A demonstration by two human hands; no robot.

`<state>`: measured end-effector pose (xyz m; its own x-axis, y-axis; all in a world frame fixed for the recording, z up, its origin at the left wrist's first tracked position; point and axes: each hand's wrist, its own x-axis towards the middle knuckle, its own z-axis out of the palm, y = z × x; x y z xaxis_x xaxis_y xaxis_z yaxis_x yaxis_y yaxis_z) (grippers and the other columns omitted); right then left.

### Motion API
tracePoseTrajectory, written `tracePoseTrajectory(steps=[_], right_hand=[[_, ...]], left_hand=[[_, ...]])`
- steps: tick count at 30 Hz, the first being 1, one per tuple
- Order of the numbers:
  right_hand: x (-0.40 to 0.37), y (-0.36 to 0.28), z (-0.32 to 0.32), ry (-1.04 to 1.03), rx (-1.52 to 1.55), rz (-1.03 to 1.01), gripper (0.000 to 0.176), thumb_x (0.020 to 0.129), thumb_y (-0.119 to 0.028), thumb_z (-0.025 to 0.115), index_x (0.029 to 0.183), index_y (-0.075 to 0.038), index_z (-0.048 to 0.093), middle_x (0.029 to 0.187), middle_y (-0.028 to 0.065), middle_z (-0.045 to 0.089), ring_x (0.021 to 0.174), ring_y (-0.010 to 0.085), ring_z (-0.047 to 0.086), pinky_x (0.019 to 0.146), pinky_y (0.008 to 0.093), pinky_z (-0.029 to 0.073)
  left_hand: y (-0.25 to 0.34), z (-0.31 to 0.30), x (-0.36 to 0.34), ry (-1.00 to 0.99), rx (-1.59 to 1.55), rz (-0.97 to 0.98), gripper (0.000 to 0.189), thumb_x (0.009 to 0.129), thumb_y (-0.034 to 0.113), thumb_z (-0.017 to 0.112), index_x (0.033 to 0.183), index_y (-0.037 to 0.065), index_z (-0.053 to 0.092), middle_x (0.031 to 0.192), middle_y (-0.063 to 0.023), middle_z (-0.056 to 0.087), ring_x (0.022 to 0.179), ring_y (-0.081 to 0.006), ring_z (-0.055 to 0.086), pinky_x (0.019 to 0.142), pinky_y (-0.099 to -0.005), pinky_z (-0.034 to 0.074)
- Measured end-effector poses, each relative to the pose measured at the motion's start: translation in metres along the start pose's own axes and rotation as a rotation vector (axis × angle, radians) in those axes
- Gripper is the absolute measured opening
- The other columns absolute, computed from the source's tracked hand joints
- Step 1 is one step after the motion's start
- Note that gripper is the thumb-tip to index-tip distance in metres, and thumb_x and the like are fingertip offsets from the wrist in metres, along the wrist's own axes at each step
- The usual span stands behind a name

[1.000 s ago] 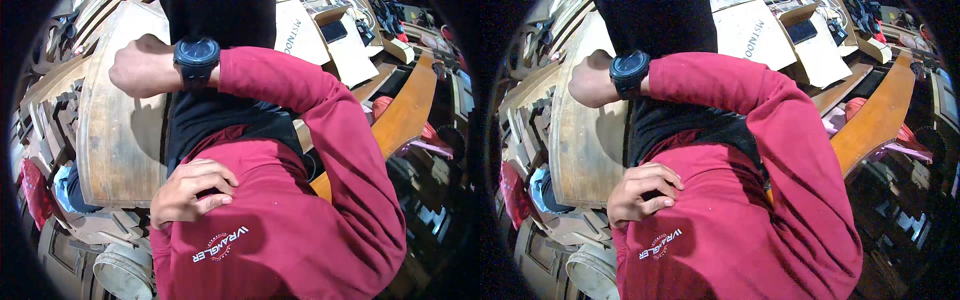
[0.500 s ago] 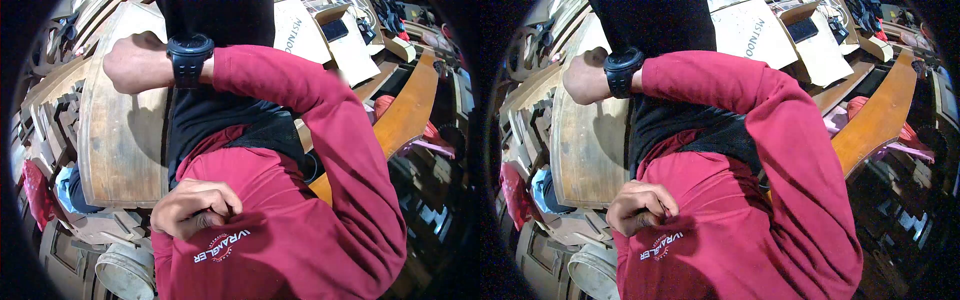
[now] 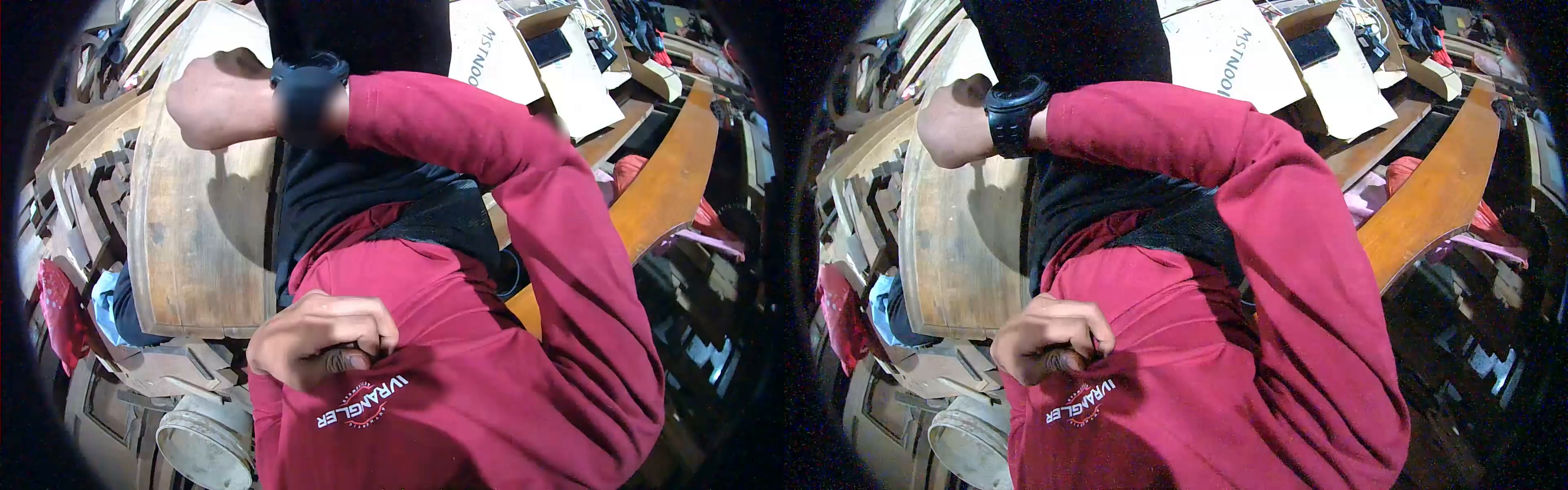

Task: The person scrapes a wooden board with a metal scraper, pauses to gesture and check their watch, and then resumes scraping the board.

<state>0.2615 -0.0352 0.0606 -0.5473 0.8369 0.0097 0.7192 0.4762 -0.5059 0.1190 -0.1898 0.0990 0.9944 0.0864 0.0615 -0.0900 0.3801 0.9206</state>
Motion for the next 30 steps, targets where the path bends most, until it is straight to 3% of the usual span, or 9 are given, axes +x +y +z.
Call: tracePoseTrajectory(steps=[12,18,19,21,23,24,25,28,30], right_hand=[[0.003,-0.003,-0.006,-0.073,0.036,0.101,0.027,0.069,-0.015,0.073,0.088,0.003,0.078,0.079,0.0254,0.072,0.074,0.0411,0.074,0.066,0.0491,0.059],[0.006,-0.005,-0.006,-0.038,0.090,0.167,0.029,0.071,-0.016,0.074,0.092,0.002,0.079,0.080,0.0250,0.073,0.075,0.0401,0.075,0.068,0.0475,0.060],[0.005,-0.005,-0.006,-0.049,0.085,0.176,0.029,0.071,-0.017,0.075,0.092,0.001,0.079,0.081,0.0247,0.073,0.075,0.0401,0.075,0.069,0.0475,0.060],[0.005,-0.007,-0.007,-0.072,0.077,0.191,0.029,0.070,-0.018,0.076,0.092,0.000,0.080,0.081,0.0243,0.073,0.076,0.0402,0.075,0.069,0.0475,0.060],[0.009,-0.007,-0.005,-0.070,0.095,0.209,0.029,0.069,-0.019,0.077,0.092,-0.001,0.080,0.082,0.0236,0.074,0.077,0.0404,0.075,0.071,0.0480,0.059],[0.010,-0.007,-0.004,-0.062,0.105,0.218,0.029,0.068,-0.019,0.077,0.092,-0.001,0.080,0.081,0.0237,0.074,0.078,0.0405,0.074,0.071,0.0482,0.059],[0.009,-0.008,-0.005,-0.054,0.117,0.230,0.030,0.067,-0.019,0.077,0.091,-0.001,0.080,0.081,0.0237,0.074,0.078,0.0406,0.074,0.071,0.0484,0.059],[0.005,-0.007,-0.009,-0.086,0.061,0.139,0.026,0.068,-0.017,0.074,0.088,-0.001,0.080,0.079,0.0248,0.073,0.077,0.0415,0.074,0.069,0.0487,0.059],[0.007,-0.007,-0.006,-0.076,0.117,0.190,0.024,0.070,-0.015,0.069,0.086,0.000,0.079,0.079,0.0247,0.072,0.076,0.0415,0.074,0.069,0.0492,0.059]], left_hand=[[-0.002,-0.003,0.002,0.004,0.067,-0.051,0.013,0.087,-0.003,0.071,0.091,0.000,0.059,0.099,-0.0144,0.061,0.076,-0.0276,0.063,0.067,-0.0361,0.049],[-0.005,-0.005,0.011,0.040,0.155,-0.105,0.015,0.094,0.010,0.071,0.092,0.001,0.060,0.092,-0.0104,0.063,0.074,-0.0245,0.062,0.065,-0.0353,0.047],[-0.007,-0.009,0.016,0.040,0.181,-0.148,0.016,0.098,0.015,0.069,0.095,0.001,0.062,0.094,-0.0082,0.066,0.072,-0.0216,0.062,0.065,-0.0342,0.048],[-0.025,-0.004,0.036,0.260,0.155,-0.147,0.022,0.100,0.018,0.067,0.112,0.000,0.064,0.103,-0.0090,0.069,0.077,-0.0182,0.065,0.068,-0.0324,0.050],[-0.022,-0.003,0.066,0.432,0.050,-0.411,0.040,0.100,0.020,0.067,0.133,0.000,0.058,0.116,-0.0124,0.069,0.090,-0.0169,0.068,0.076,-0.0323,0.053],[-0.031,-0.003,0.078,0.372,0.094,-0.380,0.066,0.100,0.022,0.068,0.154,0.000,0.038,0.133,-0.0196,0.062,0.111,-0.0222,0.067,0.090,-0.0346,0.055],[-0.041,0.004,0.087,0.350,-0.002,-0.303,0.077,0.100,0.017,0.067,0.162,-0.001,0.023,0.149,-0.0178,0.052,0.128,-0.0207,0.057,0.105,-0.0352,0.049],[-0.043,0.025,0.106,0.070,0.127,0.067,0.075,0.100,0.020,0.059,0.161,0.000,0.020,0.146,-0.0236,0.052,0.127,-0.0292,0.058,0.111,-0.0418,0.046],[-0.029,0.020,0.110,-0.464,0.075,-0.120,0.051,0.102,0.025,0.055,0.143,-0.003,0.043,0.130,-0.0253,0.059,0.119,-0.0331,0.060,0.106,-0.0452,0.047]])
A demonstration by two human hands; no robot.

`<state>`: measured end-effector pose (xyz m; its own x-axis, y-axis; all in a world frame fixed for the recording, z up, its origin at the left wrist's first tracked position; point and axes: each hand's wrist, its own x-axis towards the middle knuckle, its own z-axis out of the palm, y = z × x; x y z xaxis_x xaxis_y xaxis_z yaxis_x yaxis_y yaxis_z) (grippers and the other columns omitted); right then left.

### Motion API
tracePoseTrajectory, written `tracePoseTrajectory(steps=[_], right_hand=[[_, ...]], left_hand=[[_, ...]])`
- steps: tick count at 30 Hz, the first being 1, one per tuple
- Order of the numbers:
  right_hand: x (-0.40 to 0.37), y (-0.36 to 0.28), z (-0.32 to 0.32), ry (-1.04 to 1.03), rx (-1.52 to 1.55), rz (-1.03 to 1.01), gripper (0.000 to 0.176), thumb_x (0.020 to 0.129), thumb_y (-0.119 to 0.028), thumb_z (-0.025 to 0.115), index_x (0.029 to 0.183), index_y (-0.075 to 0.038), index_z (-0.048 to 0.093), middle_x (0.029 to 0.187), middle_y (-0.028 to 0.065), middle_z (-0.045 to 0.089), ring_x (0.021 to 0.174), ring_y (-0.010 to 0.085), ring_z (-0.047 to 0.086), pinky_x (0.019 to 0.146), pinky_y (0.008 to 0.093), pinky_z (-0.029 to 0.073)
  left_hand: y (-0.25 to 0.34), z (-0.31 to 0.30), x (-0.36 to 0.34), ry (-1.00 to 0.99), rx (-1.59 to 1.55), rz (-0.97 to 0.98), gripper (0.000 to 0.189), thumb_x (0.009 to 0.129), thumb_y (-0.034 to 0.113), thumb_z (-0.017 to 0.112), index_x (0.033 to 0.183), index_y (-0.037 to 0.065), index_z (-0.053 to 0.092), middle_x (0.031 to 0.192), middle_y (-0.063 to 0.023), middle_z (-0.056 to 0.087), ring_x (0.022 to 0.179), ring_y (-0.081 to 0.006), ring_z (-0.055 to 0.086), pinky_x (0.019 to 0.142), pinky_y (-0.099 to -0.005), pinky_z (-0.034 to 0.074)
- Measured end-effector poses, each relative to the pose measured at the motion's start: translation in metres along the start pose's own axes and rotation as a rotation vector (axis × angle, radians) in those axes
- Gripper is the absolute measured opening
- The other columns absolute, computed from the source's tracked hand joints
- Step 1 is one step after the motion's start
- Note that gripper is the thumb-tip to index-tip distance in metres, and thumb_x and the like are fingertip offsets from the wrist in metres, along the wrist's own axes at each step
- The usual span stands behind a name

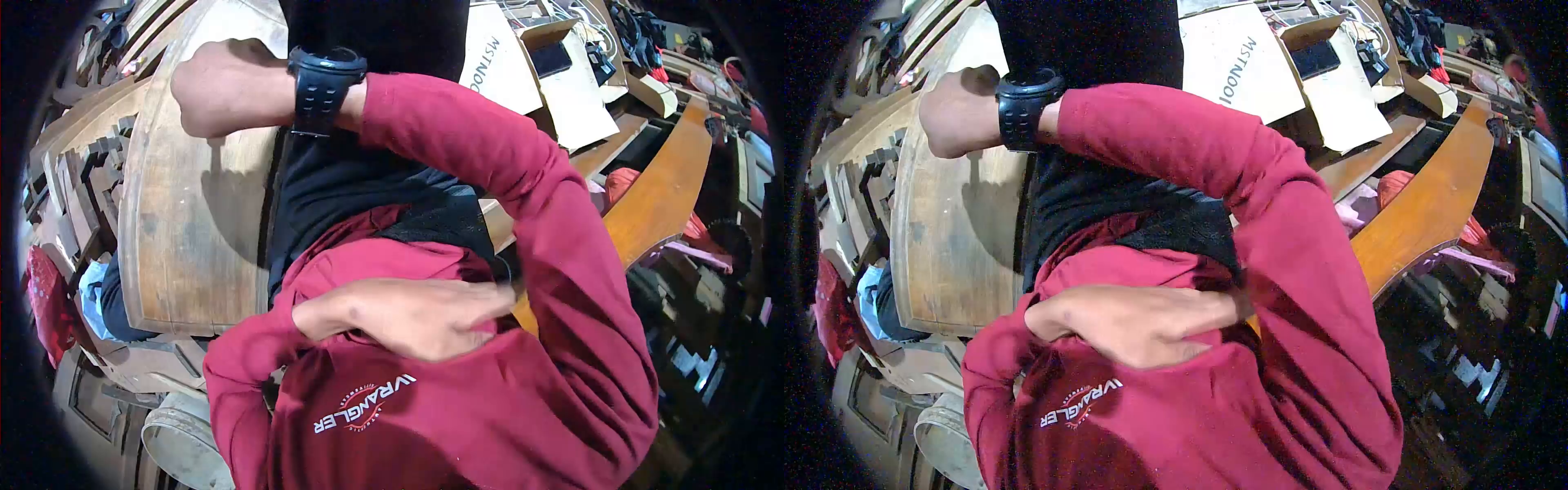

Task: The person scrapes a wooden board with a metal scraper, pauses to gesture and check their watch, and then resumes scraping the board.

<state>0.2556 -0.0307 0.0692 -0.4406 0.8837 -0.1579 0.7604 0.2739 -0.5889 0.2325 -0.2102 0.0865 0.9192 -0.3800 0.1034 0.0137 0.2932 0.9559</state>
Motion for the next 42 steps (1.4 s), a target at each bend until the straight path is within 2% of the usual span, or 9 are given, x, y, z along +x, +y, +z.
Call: tracePoseTrajectory(steps=[6,9,11,15,20,26,32,39,42], right_hand=[[-0.005,0.002,0.001,-0.003,-0.011,-0.068,0.026,0.071,-0.013,0.065,0.087,0.003,0.078,0.077,0.0263,0.071,0.074,0.0411,0.074,0.066,0.0484,0.059],[-0.003,0.009,0.007,0.000,-0.038,-0.156,0.027,0.069,-0.012,0.065,0.086,0.003,0.077,0.078,0.0259,0.072,0.072,0.0403,0.074,0.063,0.0487,0.058],[-0.007,0.006,0.005,0.045,0.000,-0.154,0.026,0.068,-0.012,0.065,0.085,0.003,0.077,0.077,0.0257,0.071,0.072,0.0404,0.074,0.062,0.0485,0.058],[-0.003,0.006,0.009,0.077,-0.005,-0.166,0.025,0.069,-0.013,0.064,0.084,0.003,0.077,0.077,0.0253,0.071,0.073,0.0397,0.074,0.062,0.0482,0.058],[-0.003,0.009,0.008,0.074,0.020,-0.186,0.026,0.068,-0.014,0.063,0.082,0.004,0.076,0.074,0.0261,0.069,0.070,0.0405,0.073,0.060,0.0482,0.057],[-0.002,0.008,0.010,0.074,0.037,-0.177,0.028,0.066,-0.014,0.065,0.083,0.003,0.077,0.075,0.0270,0.070,0.070,0.0409,0.073,0.061,0.0481,0.057],[-0.002,0.006,0.007,0.056,0.049,-0.132,0.028,0.065,-0.014,0.065,0.083,0.004,0.078,0.076,0.0264,0.070,0.071,0.0406,0.073,0.061,0.0482,0.057],[0.000,0.003,0.007,0.030,-0.006,-0.111,0.028,0.067,-0.014,0.066,0.084,0.004,0.078,0.076,0.0263,0.071,0.071,0.0406,0.074,0.062,0.0485,0.058],[0.002,0.002,0.007,0.011,-0.022,-0.105,0.027,0.068,-0.014,0.066,0.086,0.003,0.078,0.076,0.0261,0.071,0.070,0.0404,0.073,0.061,0.0485,0.058]], left_hand=[[0.002,0.009,-0.016,0.301,0.099,0.059,0.034,0.104,0.027,0.054,0.116,-0.004,0.062,0.113,-0.0249,0.065,0.111,-0.0410,0.061,0.101,-0.0466,0.048],[-0.007,0.007,-0.031,0.738,0.557,-0.290,0.042,0.103,0.027,0.056,0.130,-0.006,0.059,0.136,-0.0280,0.058,0.127,-0.0421,0.056,0.110,-0.0473,0.044],[-0.024,0.011,-0.042,0.811,0.842,-0.572,0.045,0.102,0.029,0.058,0.131,-0.006,0.060,0.146,-0.0330,0.051,0.131,-0.0449,0.054,0.113,-0.0483,0.043],[-0.012,0.006,-0.056,0.605,0.671,-0.609,0.049,0.099,0.028,0.059,0.126,-0.012,0.064,0.146,-0.0391,0.048,0.140,-0.0458,0.047,0.118,-0.0459,0.038],[-0.020,0.012,-0.059,0.607,0.717,-0.539,0.048,0.101,0.031,0.058,0.127,-0.008,0.065,0.148,-0.0266,0.054,0.143,-0.0404,0.046,0.119,-0.0455,0.037],[-0.010,0.008,-0.060,0.538,0.648,-0.653,0.046,0.100,0.034,0.060,0.125,-0.005,0.066,0.133,-0.0253,0.065,0.122,-0.0391,0.063,0.104,-0.0476,0.049],[-0.005,0.002,-0.060,0.562,0.610,-0.658,0.047,0.097,0.041,0.064,0.117,-0.001,0.072,0.114,-0.0227,0.073,0.109,-0.0394,0.069,0.095,-0.0473,0.052],[-0.016,0.007,-0.066,0.694,0.617,-0.600,0.048,0.096,0.046,0.064,0.112,0.002,0.075,0.102,-0.0226,0.074,0.099,-0.0383,0.071,0.087,-0.0460,0.051],[-0.024,0.001,-0.062,0.940,0.568,-0.473,0.032,0.096,0.030,0.067,0.111,0.002,0.072,0.104,-0.0220,0.073,0.096,-0.0395,0.071,0.083,-0.0474,0.054]])
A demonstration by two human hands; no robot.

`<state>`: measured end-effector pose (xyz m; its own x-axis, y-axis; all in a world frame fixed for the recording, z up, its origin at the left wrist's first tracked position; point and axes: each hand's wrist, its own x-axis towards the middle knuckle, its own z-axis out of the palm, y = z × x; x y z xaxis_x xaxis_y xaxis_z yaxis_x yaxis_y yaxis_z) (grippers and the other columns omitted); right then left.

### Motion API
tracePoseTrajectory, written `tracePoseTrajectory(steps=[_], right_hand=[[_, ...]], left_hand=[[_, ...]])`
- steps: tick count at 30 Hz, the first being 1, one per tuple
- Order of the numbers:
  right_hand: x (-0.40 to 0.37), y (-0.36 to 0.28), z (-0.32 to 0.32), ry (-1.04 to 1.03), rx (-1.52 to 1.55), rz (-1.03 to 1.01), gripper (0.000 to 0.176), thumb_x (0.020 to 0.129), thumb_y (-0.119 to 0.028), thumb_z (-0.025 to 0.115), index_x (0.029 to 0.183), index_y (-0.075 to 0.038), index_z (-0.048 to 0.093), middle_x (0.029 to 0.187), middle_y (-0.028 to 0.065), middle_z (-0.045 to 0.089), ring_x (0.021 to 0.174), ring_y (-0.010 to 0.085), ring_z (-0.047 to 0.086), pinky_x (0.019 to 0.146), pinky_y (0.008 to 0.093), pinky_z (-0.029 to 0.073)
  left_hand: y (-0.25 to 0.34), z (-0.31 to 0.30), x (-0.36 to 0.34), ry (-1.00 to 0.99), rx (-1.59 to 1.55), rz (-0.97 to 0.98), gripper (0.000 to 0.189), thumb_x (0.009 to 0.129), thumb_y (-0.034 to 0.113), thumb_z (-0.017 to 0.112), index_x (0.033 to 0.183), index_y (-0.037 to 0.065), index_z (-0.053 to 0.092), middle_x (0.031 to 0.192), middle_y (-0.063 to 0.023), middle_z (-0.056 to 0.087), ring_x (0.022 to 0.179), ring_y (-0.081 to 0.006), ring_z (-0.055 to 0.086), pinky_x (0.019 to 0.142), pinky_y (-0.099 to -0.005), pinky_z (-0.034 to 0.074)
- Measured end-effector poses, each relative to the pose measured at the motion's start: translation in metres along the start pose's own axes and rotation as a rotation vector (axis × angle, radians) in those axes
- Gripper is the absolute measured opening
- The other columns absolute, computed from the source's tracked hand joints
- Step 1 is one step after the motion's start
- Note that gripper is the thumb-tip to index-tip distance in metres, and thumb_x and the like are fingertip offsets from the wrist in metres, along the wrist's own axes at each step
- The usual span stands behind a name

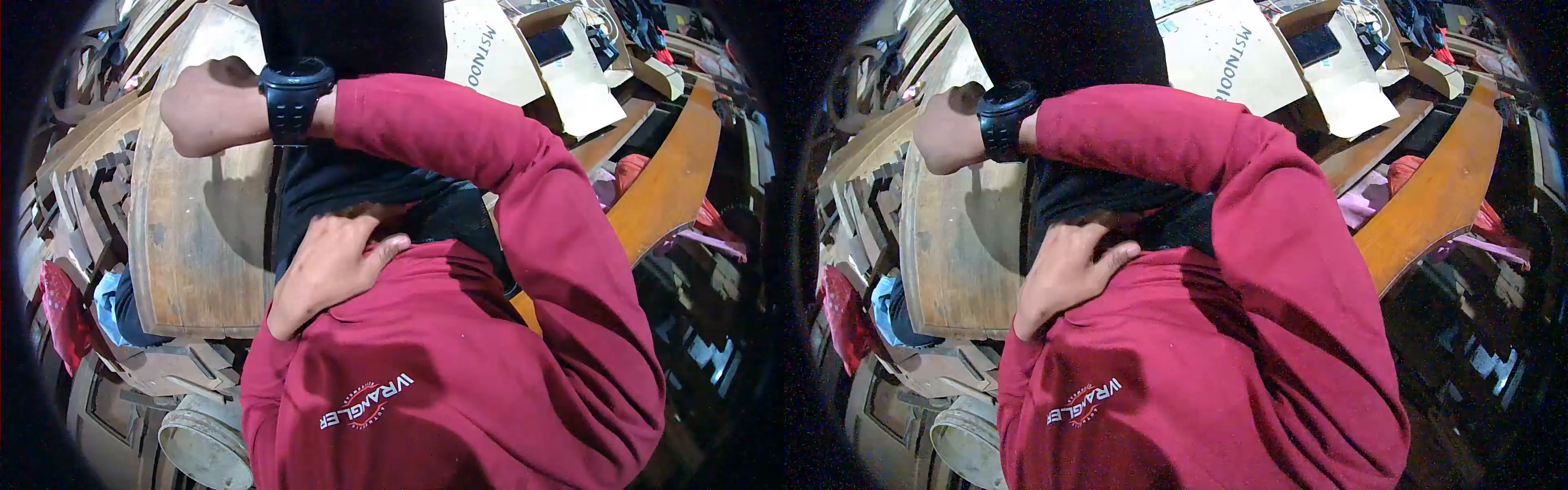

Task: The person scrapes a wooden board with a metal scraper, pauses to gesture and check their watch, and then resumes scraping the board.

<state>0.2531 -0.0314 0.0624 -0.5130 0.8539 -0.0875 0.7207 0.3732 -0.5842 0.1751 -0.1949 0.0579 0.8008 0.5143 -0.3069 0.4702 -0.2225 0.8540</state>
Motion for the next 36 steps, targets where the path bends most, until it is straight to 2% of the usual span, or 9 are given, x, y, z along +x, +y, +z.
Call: tracePoseTrajectory(steps=[2,5,8,15,18,24,27,30,36], right_hand=[[0.000,-0.002,0.000,0.008,-0.004,0.002,0.027,0.068,-0.014,0.066,0.086,0.003,0.078,0.075,0.0257,0.071,0.070,0.0401,0.073,0.061,0.0485,0.058],[-0.003,-0.001,-0.002,0.026,0.053,0.003,0.026,0.068,-0.013,0.067,0.085,0.003,0.078,0.074,0.0252,0.070,0.069,0.0391,0.073,0.061,0.0483,0.058],[0.000,-0.002,-0.001,0.027,0.020,0.010,0.025,0.067,-0.013,0.067,0.084,0.002,0.079,0.074,0.0247,0.070,0.069,0.0387,0.073,0.061,0.0478,0.057],[-0.003,-0.002,-0.003,0.034,0.026,-0.011,0.025,0.066,-0.013,0.068,0.083,0.002,0.079,0.075,0.0247,0.071,0.069,0.0389,0.073,0.062,0.0481,0.057],[-0.003,-0.004,-0.006,0.011,0.063,0.039,0.025,0.066,-0.013,0.068,0.083,0.002,0.079,0.075,0.0248,0.071,0.069,0.0391,0.073,0.063,0.0485,0.057],[-0.001,-0.005,-0.007,-0.030,0.036,0.037,0.026,0.066,-0.013,0.068,0.084,0.003,0.078,0.076,0.0269,0.070,0.071,0.0409,0.073,0.065,0.0492,0.058],[-0.003,-0.004,-0.004,0.058,0.053,0.003,0.027,0.067,-0.013,0.067,0.085,0.004,0.078,0.076,0.0272,0.070,0.072,0.0406,0.073,0.066,0.0493,0.058],[-0.003,-0.006,-0.007,0.009,0.070,0.049,0.027,0.069,-0.014,0.065,0.085,0.004,0.077,0.077,0.0270,0.071,0.071,0.0402,0.073,0.065,0.0485,0.058],[-0.001,-0.006,-0.003,0.051,0.052,0.037,0.027,0.070,-0.015,0.065,0.085,0.005,0.077,0.076,0.0266,0.071,0.071,0.0406,0.073,0.065,0.0477,0.059]], left_hand=[[-0.003,-0.001,0.008,0.148,0.001,-0.050,0.017,0.096,0.015,0.067,0.107,0.003,0.070,0.101,-0.0197,0.072,0.093,-0.0404,0.069,0.080,-0.0481,0.054],[-0.033,0.002,0.022,0.384,0.198,0.002,0.016,0.093,0.011,0.069,0.107,0.004,0.069,0.098,-0.0206,0.069,0.089,-0.0434,0.067,0.076,-0.0494,0.053],[-0.048,-0.002,0.028,0.546,0.212,0.106,0.017,0.091,0.012,0.071,0.106,0.005,0.070,0.100,-0.0202,0.069,0.088,-0.0438,0.067,0.075,-0.0494,0.054],[-0.047,0.012,0.032,0.682,0.325,0.088,0.022,0.088,0.024,0.079,0.104,0.011,0.073,0.106,-0.0125,0.072,0.089,-0.0360,0.071,0.072,-0.0450,0.057],[-0.071,0.015,0.038,0.694,0.319,0.069,0.023,0.085,0.026,0.083,0.101,0.011,0.077,0.105,-0.0121,0.073,0.089,-0.0344,0.072,0.071,-0.0431,0.058],[-0.079,0.007,0.035,0.603,-0.119,0.074,0.016,0.085,0.011,0.081,0.101,0.005,0.079,0.099,-0.0123,0.074,0.083,-0.0282,0.073,0.075,-0.0346,0.056],[-0.084,0.004,0.036,0.585,-0.113,0.112,0.016,0.086,0.008,0.081,0.101,0.003,0.078,0.098,-0.0122,0.075,0.083,-0.0240,0.073,0.078,-0.0335,0.055],[-0.083,0.007,0.035,0.565,-0.353,-0.014,0.014,0.086,0.006,0.080,0.099,0.002,0.078,0.099,-0.0125,0.075,0.085,-0.0247,0.073,0.080,-0.0341,0.055],[-0.076,0.013,0.035,0.692,0.052,0.129,0.026,0.084,0.001,0.075,0.107,0.013,0.079,0.096,-0.0100,0.071,0.083,-0.0288,0.071,0.076,-0.0356,0.056]])
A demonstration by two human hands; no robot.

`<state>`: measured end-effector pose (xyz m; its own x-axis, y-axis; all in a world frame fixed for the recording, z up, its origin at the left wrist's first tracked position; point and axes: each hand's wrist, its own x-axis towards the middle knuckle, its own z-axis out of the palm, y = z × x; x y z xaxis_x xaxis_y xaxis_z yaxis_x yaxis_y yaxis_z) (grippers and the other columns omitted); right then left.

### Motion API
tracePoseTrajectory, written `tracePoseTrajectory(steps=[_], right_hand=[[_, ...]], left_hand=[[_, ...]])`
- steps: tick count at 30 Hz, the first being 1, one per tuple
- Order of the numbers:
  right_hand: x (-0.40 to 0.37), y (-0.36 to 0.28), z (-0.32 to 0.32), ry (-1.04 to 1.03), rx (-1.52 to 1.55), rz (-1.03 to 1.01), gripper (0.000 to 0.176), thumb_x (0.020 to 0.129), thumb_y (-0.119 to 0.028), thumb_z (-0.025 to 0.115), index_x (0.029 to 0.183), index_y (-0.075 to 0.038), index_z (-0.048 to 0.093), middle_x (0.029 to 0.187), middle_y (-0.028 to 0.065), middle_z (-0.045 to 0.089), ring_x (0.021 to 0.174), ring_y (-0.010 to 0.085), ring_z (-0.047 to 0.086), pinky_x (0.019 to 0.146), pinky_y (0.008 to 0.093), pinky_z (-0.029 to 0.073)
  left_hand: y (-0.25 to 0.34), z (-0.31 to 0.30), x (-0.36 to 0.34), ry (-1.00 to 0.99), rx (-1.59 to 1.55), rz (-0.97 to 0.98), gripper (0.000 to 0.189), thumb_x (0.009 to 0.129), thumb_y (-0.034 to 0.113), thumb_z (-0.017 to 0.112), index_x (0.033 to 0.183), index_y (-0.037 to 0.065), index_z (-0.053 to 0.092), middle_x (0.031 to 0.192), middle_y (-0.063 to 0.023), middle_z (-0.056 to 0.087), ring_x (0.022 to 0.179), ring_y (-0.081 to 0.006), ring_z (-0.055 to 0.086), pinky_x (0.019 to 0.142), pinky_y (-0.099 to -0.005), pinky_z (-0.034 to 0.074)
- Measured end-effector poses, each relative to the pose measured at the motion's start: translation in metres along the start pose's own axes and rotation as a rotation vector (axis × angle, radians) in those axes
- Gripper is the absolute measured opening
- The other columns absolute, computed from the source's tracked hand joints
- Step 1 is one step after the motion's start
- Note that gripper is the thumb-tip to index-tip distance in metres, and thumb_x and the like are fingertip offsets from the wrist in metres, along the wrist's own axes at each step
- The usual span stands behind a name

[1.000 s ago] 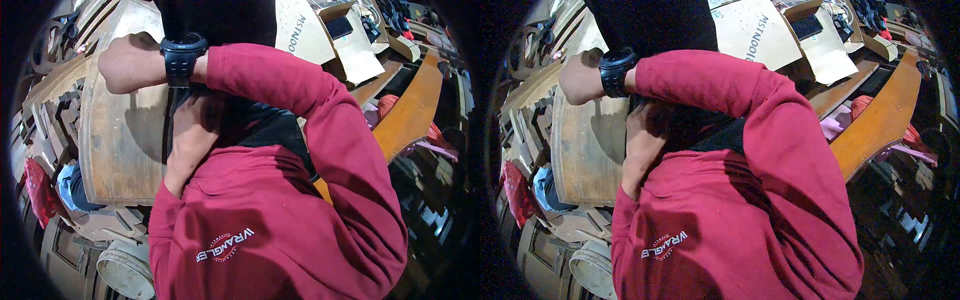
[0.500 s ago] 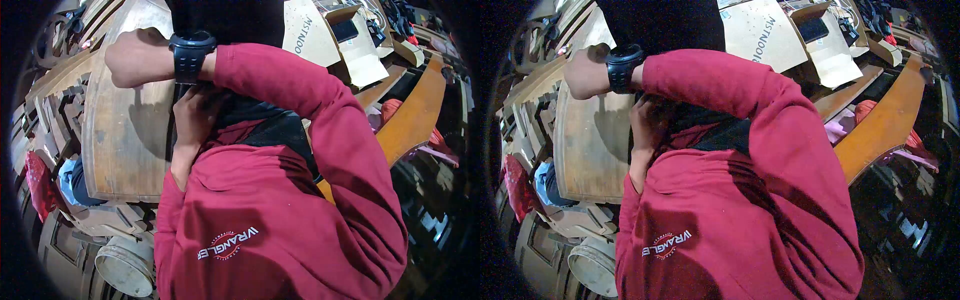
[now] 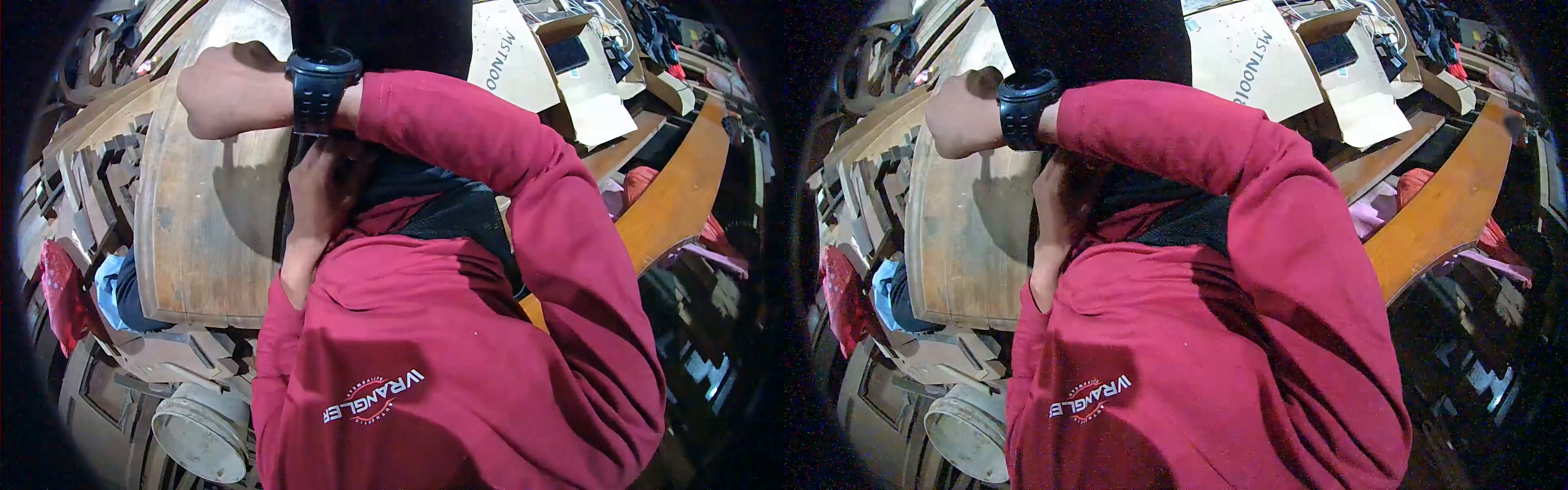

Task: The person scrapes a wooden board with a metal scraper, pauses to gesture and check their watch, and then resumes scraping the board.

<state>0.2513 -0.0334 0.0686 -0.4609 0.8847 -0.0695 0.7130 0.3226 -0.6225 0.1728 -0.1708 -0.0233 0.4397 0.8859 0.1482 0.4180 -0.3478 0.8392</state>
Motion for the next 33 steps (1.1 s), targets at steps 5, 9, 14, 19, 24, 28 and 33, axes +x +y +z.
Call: tracePoseTrajectory(steps=[5,9,14,19,24,28,33], right_hand=[[-0.001,0.003,0.000,-0.005,0.024,0.004,0.027,0.068,-0.016,0.066,0.084,0.004,0.077,0.077,0.0269,0.071,0.072,0.0414,0.073,0.067,0.0488,0.058],[0.000,0.005,0.002,0.020,-0.022,-0.035,0.026,0.064,-0.015,0.068,0.081,0.002,0.078,0.075,0.0273,0.070,0.072,0.0424,0.072,0.065,0.0493,0.057],[-0.001,0.002,-0.001,-0.028,-0.024,0.009,0.027,0.063,-0.016,0.068,0.081,0.003,0.078,0.074,0.0269,0.070,0.071,0.0430,0.072,0.064,0.0493,0.057],[-0.002,0.005,0.002,0.022,0.003,-0.013,0.028,0.065,-0.016,0.066,0.083,0.003,0.078,0.075,0.0271,0.070,0.071,0.0425,0.073,0.063,0.0485,0.058],[0.001,0.005,0.006,0.044,-0.009,-0.020,0.029,0.069,-0.016,0.064,0.085,0.003,0.078,0.076,0.0278,0.070,0.072,0.0424,0.073,0.064,0.0490,0.058],[0.001,0.005,0.005,0.025,-0.010,-0.012,0.029,0.070,-0.017,0.064,0.086,0.004,0.077,0.078,0.0274,0.071,0.072,0.0421,0.073,0.065,0.0491,0.058],[0.000,0.005,0.005,0.032,-0.020,-0.023,0.029,0.071,-0.016,0.063,0.086,0.004,0.077,0.079,0.0278,0.071,0.072,0.0420,0.073,0.066,0.0486,0.058]], left_hand=[[0.007,-0.008,-0.009,-0.321,0.250,0.266,0.045,0.074,0.006,0.073,0.113,0.028,0.080,0.097,-0.0048,0.062,0.084,-0.0235,0.066,0.072,-0.0348,0.055],[0.009,-0.011,-0.013,-0.365,0.219,0.215,0.043,0.074,0.007,0.074,0.111,0.029,0.082,0.089,-0.0043,0.055,0.078,-0.0239,0.062,0.069,-0.0356,0.054],[0.020,-0.024,-0.021,-0.417,0.158,0.076,0.041,0.078,0.005,0.073,0.110,0.028,0.083,0.087,-0.0049,0.054,0.079,-0.0244,0.060,0.068,-0.0383,0.051],[0.013,-0.029,-0.036,-0.398,0.039,0.009,0.045,0.077,0.001,0.071,0.110,0.028,0.083,0.085,-0.0068,0.053,0.079,-0.0247,0.058,0.071,-0.0387,0.049],[0.007,-0.032,-0.041,-0.409,0.034,0.031,0.050,0.075,-0.003,0.066,0.111,0.028,0.083,0.087,-0.0083,0.053,0.082,-0.0254,0.057,0.073,-0.0386,0.049],[0.017,-0.035,-0.035,-0.460,0.043,-0.061,0.057,0.076,-0.006,0.061,0.115,0.029,0.082,0.088,-0.0094,0.052,0.085,-0.0277,0.058,0.076,-0.0401,0.049],[0.023,-0.037,-0.024,-0.559,0.168,0.025,0.071,0.075,-0.002,0.061,0.135,0.034,0.070,0.095,-0.0129,0.053,0.087,-0.0328,0.059,0.081,-0.0438,0.051]])
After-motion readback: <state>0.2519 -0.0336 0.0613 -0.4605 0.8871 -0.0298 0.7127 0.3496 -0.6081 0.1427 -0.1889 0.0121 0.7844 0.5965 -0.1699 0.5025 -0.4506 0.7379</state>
